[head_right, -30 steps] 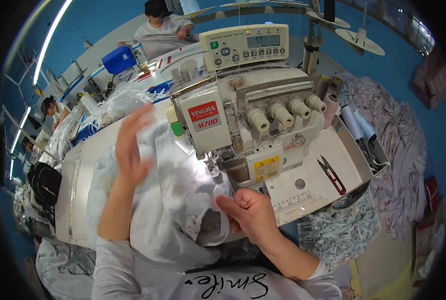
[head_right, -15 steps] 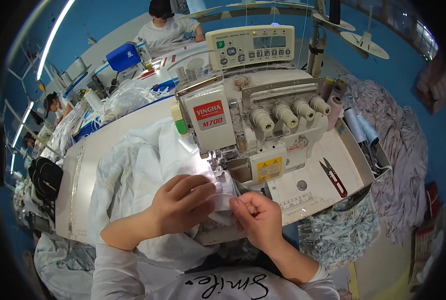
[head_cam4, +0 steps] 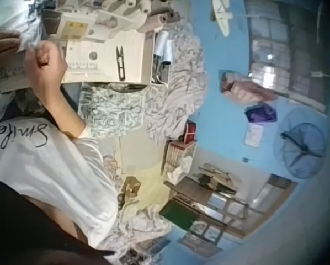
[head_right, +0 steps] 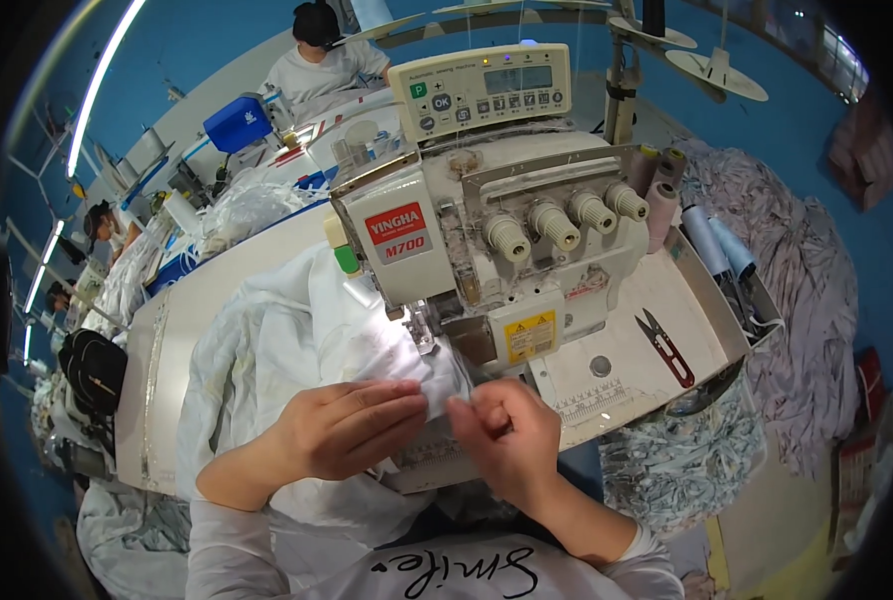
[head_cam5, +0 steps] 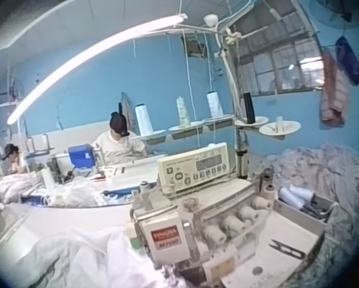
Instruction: Sewing fabric pieces together using an industrial overlock sewing machine in a pillow factory environment.
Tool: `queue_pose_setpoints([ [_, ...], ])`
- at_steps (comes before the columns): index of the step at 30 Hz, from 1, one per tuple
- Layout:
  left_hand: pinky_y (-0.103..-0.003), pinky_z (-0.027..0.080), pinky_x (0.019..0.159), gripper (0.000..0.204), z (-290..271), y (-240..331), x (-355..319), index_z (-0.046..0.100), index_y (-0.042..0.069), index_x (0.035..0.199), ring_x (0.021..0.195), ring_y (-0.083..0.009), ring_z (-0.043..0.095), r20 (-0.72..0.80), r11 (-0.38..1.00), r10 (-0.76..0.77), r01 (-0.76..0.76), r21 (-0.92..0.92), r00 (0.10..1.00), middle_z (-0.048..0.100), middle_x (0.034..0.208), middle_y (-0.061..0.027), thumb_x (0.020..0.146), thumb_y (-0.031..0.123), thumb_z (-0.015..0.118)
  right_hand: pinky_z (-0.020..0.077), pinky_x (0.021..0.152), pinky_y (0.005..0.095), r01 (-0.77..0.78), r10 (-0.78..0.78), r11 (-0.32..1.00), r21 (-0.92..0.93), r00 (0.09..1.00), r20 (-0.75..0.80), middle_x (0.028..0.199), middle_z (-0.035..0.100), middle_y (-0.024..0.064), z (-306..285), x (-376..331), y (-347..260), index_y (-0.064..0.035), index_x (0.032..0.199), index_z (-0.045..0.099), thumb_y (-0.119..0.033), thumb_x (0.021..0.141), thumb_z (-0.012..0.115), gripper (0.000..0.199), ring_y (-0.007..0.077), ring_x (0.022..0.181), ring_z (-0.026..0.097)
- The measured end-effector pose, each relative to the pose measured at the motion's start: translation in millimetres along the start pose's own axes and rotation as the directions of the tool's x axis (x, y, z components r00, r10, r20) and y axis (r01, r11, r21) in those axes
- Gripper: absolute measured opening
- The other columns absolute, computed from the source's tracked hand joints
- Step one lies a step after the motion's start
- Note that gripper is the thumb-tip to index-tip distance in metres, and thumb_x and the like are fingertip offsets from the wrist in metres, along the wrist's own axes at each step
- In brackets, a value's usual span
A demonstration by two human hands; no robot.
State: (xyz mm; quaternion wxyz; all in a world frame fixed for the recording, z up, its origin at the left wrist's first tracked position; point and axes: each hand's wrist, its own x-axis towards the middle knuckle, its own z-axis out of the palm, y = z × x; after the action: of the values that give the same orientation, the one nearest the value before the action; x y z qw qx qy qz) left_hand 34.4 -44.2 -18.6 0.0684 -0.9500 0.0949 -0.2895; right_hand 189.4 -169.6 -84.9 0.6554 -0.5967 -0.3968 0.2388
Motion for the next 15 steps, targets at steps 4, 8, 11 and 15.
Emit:
queue_pose_setpoints([
  [4,-0.031,0.055,0.079,0.023,-5.5,-6.4,-0.2,0.068,0.003,0.092,0.097,-0.0233,0.065,0.048,0.987,-0.112,0.117,-0.111,0.992,0.066,0.102,-0.0074,0.070,0.007,0.064,0.0403,0.048,0.0246,0.608,-0.629,0.600,-0.520,0.760,0.163,0.081,0.052,0.0039,-1.9,8.9,-9.5,-0.0079,0.096,0.067,-0.008,0.067,0.078,0.031,0.0108,0.057,0.050],
  [8,-0.033,0.055,0.079,0.026,-12.6,-16.9,4.7,0.067,0.004,0.097,0.100,-0.0244,0.064,0.138,0.965,-0.165,0.189,-0.182,0.977,0.066,0.104,-0.0073,0.072,0.008,0.060,0.0414,0.048,0.0260,0.607,-0.620,0.597,-0.525,0.764,0.179,0.081,0.052,0.0040,0.5,15.0,-8.3,-0.0110,0.103,0.068,-0.007,0.066,0.077,0.038,0.0152,0.055,0.050],
  [11,-0.033,0.055,0.078,0.029,-8.7,-24.6,7.5,0.067,0.005,0.098,0.100,-0.0244,0.064,0.150,0.956,-0.190,0.218,-0.198,0.970,0.067,0.104,-0.0073,0.071,0.007,0.057,0.0417,0.048,0.0262,0.587,-0.606,0.600,-0.543,0.777,0.171,0.080,0.052,0.0043,-0.3,17.7,-11.1,-0.0105,0.099,0.069,-0.007,0.067,0.077,0.033,0.0157,0.055,0.051],
  [15,-0.034,0.054,0.078,0.031,-6.0,-36.4,6.3,0.067,0.005,0.099,0.096,-0.0259,0.065,0.152,0.935,-0.289,0.313,-0.169,0.945,0.067,0.102,-0.0090,0.070,0.003,0.056,0.0442,0.051,0.0265,0.557,-0.574,0.643,-0.526,0.805,0.149,0.085,0.055,0.0062,-3.4,16.8,-15.4,-0.0074,0.095,0.069,-0.005,0.069,0.074,0.027,0.0168,0.060,0.054],
])
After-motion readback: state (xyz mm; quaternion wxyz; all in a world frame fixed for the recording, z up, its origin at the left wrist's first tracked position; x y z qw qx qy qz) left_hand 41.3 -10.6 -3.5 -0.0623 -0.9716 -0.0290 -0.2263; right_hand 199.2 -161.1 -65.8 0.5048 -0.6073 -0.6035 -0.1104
